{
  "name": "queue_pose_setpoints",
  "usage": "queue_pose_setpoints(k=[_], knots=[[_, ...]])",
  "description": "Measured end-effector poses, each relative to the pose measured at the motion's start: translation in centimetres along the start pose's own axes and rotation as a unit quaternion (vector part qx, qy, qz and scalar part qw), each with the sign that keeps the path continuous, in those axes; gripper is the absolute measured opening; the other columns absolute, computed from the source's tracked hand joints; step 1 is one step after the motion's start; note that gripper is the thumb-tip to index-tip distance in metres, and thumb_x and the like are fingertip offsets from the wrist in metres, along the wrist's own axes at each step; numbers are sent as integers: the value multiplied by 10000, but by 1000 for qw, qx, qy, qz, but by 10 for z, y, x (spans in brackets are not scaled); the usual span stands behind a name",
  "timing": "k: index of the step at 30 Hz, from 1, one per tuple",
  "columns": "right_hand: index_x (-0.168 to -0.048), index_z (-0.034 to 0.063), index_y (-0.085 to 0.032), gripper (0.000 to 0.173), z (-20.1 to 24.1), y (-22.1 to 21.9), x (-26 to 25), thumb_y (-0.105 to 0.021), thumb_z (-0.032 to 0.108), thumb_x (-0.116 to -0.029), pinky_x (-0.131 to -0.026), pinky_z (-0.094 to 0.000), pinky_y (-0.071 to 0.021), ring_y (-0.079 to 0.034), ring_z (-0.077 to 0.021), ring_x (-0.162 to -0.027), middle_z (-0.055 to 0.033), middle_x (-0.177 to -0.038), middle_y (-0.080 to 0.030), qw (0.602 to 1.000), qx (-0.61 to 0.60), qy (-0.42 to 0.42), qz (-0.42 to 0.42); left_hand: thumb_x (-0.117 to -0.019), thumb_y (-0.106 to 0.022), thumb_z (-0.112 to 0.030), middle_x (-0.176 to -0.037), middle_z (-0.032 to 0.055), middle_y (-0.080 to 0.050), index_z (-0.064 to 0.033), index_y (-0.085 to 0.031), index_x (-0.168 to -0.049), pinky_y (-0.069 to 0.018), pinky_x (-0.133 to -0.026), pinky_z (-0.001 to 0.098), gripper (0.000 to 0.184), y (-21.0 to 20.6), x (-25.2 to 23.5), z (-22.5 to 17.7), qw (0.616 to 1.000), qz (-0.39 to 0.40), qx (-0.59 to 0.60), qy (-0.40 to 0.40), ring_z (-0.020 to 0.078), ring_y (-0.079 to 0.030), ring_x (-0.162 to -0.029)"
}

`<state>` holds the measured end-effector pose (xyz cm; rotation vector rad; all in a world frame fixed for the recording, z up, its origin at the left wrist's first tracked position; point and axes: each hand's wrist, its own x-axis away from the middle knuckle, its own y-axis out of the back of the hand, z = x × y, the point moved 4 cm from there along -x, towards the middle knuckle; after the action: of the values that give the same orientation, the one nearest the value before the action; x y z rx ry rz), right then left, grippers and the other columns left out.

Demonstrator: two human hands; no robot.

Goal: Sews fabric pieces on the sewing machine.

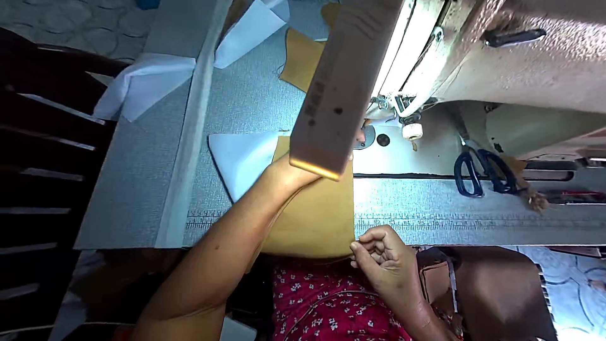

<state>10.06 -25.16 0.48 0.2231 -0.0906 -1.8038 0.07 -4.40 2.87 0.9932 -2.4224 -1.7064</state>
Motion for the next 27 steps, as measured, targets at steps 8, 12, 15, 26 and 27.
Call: queue_pose_setpoints(k=[8,12,15,26,27], knots=[[-934,9,-638,85,0,-1,0,-678,11,-859,-595,-161,-595,-685,-1,-629,-6,-770,-710,1000,16,15,-4,-921,-591,45,-784,129,-704,-20,-690,-797,-448,-743,446,171,-4,9,-48,971,-29,-234,-31,312,-685,-870],[-915,12,-645,59,0,0,1,-675,12,-863,-603,-157,-593,-678,1,-629,-10,-760,-698,1000,21,12,8,-974,-613,-80,-1063,139,-749,-27,-754,-1032,-474,-878,521,162,-11,28,-63,964,23,-245,103,354,-672,-1110],[-903,18,-646,49,0,2,0,-660,5,-858,-599,-146,-583,-668,9,-620,-8,-753,-693,999,26,13,24,-1061,-454,-367,-1440,70,-625,-151,-671,-1371,-285,-1108,734,435,-15,51,-48,973,32,-160,161,422,-488,-1406],[-1079,12,-749,183,17,21,-129,-654,102,-952,-624,-458,-537,-662,-285,-741,-149,-908,-680,918,367,147,33,-1065,-397,-442,-1538,61,-533,-246,-665,-1390,-151,-1140,786,465,-29,66,-33,982,-21,-97,160,469,-334,-1492],[-1073,11,-747,176,18,17,-136,-659,92,-944,-636,-482,-541,-679,-316,-768,-164,-908,-685,907,385,169,16,-1063,-399,-447,-1534,58,-538,-248,-670,-1385,-154,-1143,784,465,-29,66,-32,982,-22,-96,160,467,-334,-1492]])
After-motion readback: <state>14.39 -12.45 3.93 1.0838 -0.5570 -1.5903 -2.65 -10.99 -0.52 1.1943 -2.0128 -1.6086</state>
